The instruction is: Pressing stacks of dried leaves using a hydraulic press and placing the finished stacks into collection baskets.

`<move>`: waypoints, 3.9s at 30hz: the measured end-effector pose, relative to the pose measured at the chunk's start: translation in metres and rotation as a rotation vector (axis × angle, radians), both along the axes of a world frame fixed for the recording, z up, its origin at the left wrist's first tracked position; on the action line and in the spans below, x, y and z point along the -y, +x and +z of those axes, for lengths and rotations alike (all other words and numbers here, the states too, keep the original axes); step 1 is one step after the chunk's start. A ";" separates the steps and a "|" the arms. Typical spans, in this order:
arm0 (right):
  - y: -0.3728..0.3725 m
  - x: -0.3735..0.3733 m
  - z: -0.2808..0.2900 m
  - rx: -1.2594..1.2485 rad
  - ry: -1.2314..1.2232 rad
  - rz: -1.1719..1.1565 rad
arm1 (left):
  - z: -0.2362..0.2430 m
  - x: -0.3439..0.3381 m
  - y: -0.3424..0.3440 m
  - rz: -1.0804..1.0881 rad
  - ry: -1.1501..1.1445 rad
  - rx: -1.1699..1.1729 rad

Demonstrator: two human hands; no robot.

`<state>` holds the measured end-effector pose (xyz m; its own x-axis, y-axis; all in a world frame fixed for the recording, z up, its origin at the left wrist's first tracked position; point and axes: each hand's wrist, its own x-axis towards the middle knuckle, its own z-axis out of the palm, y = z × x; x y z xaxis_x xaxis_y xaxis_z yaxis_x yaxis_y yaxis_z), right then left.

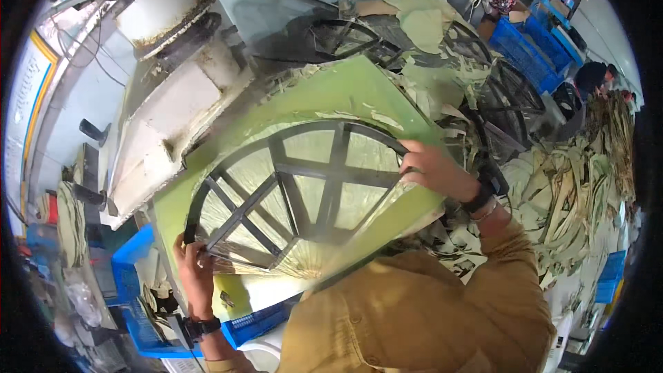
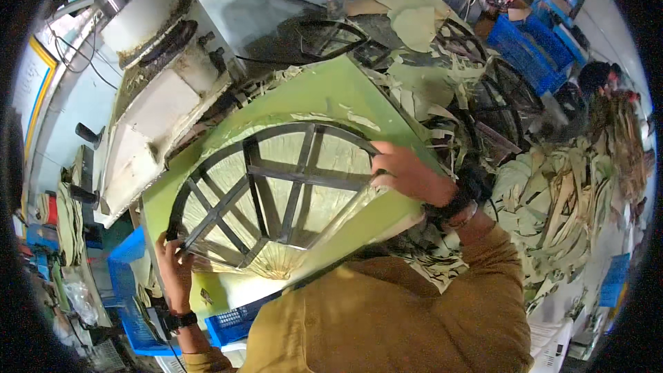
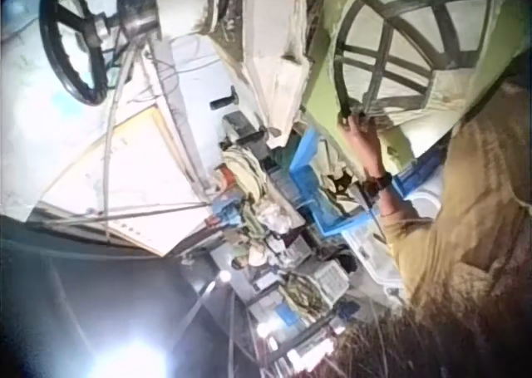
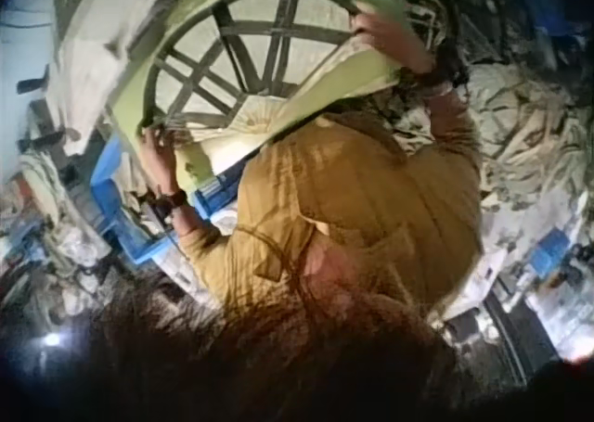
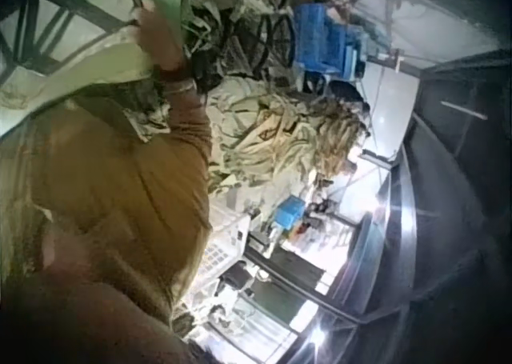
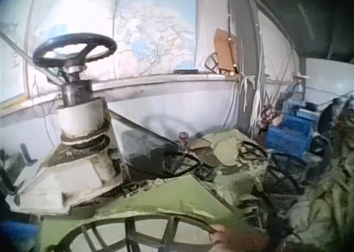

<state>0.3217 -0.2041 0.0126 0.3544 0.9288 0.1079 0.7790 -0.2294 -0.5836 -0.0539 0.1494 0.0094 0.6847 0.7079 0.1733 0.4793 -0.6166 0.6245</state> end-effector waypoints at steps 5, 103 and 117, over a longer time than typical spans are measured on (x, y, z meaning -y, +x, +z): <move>0.000 0.004 0.005 -0.195 0.100 0.002 | -0.004 -0.007 -0.009 -0.030 0.170 0.008; -0.144 -0.067 0.069 -0.525 0.629 0.533 | 0.075 0.112 0.024 0.559 0.217 0.823; 0.051 -0.239 -0.007 0.180 0.047 0.089 | -0.028 0.102 -0.092 0.642 -0.879 1.146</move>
<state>0.3723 0.0349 0.0060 0.2419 0.9482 0.2060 0.8877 -0.1305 -0.4416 -0.1457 0.0470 -0.0182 0.0426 0.9707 -0.2365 -0.4503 0.2299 0.8627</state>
